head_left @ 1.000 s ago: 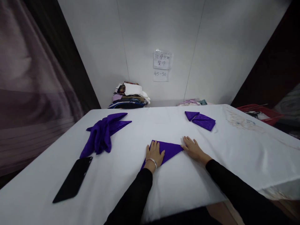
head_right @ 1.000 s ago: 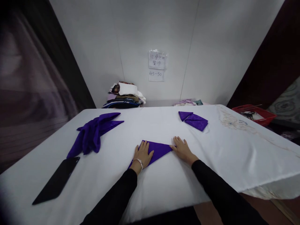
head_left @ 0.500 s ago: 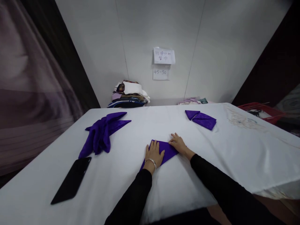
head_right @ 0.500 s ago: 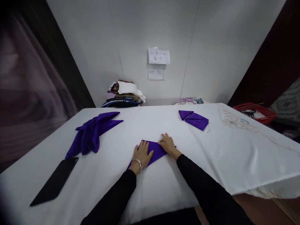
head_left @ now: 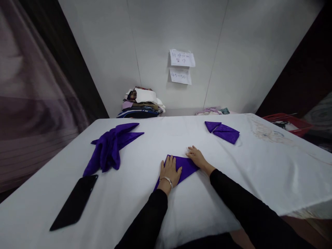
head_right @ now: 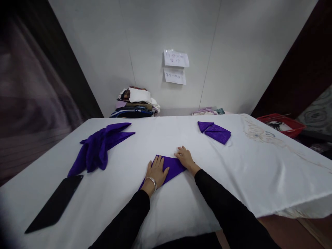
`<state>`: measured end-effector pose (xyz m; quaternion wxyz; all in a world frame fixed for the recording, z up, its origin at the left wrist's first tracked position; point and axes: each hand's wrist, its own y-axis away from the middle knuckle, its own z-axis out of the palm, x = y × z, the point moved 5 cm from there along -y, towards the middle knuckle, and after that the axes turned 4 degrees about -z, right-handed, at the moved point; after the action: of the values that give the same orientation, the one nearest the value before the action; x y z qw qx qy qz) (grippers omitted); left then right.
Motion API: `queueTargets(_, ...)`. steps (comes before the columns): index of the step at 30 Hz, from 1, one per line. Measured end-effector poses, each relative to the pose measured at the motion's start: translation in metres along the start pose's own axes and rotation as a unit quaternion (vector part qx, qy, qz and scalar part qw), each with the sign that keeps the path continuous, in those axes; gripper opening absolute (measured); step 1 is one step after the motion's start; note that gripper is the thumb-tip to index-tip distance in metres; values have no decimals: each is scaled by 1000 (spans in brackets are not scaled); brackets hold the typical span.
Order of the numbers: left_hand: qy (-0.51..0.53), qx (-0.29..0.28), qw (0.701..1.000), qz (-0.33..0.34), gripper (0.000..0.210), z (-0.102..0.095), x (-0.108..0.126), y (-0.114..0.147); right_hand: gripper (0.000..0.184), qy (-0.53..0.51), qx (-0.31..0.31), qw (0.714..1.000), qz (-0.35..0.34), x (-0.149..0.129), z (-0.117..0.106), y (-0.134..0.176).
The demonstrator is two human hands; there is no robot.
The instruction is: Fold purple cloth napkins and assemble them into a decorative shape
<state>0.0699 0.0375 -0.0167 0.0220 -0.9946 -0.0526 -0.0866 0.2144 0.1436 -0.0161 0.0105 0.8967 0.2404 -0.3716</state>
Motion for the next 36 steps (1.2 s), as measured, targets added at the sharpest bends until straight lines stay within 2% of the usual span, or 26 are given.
queueTargets(3, -2, -3, 1000, 1, 63, 0, 0, 0, 19, 8, 8, 1000, -9, -4, 8, -2)
queueTargets(5, -3, -4, 1000, 1, 63, 0, -1, 1, 21, 7, 35, 999, 0, 0, 3, -5)
queueTargets(9, -5, -4, 1000, 2, 64, 0, -1, 1, 35, -3, 88, 996, 33, 17, -30, -4)
queueTargets(12, -9, -15, 1000, -1, 63, -1, 0, 0, 44, -13, 98, 994, 46, 32, -58, 11)
queueTargets(15, -15, -17, 1000, -3, 63, -2, 0, -2, 43, -20, 94, 995, 40, 40, -75, 32)
queueTargets(20, -21, -22, 1000, -3, 64, -3, 0, -2, 37, -49, 37, 998, 20, 38, -69, 53)
queueTargets(27, -30, -14, 999, -1, 63, -3, 0, -2, 23, 1, -18, 1000, -9, 22, -36, 40)
queueTargets(29, -31, -16, 999, -4, 63, -4, 0, -2, 21, -6, 2, 1000, -10, 21, -31, 34)
queueTargets(31, -30, -19, 999, -4, 63, -4, 0, -2, 25, -25, 52, 998, 1, 25, -35, 31)
queueTargets(33, -29, -19, 999, -3, 63, -3, -1, -2, 31, -37, 100, 994, 23, 31, -46, 31)
queueTargets(36, -29, -14, 999, -3, 63, -3, -1, -2, 41, -40, 126, 990, 46, 41, -66, 39)
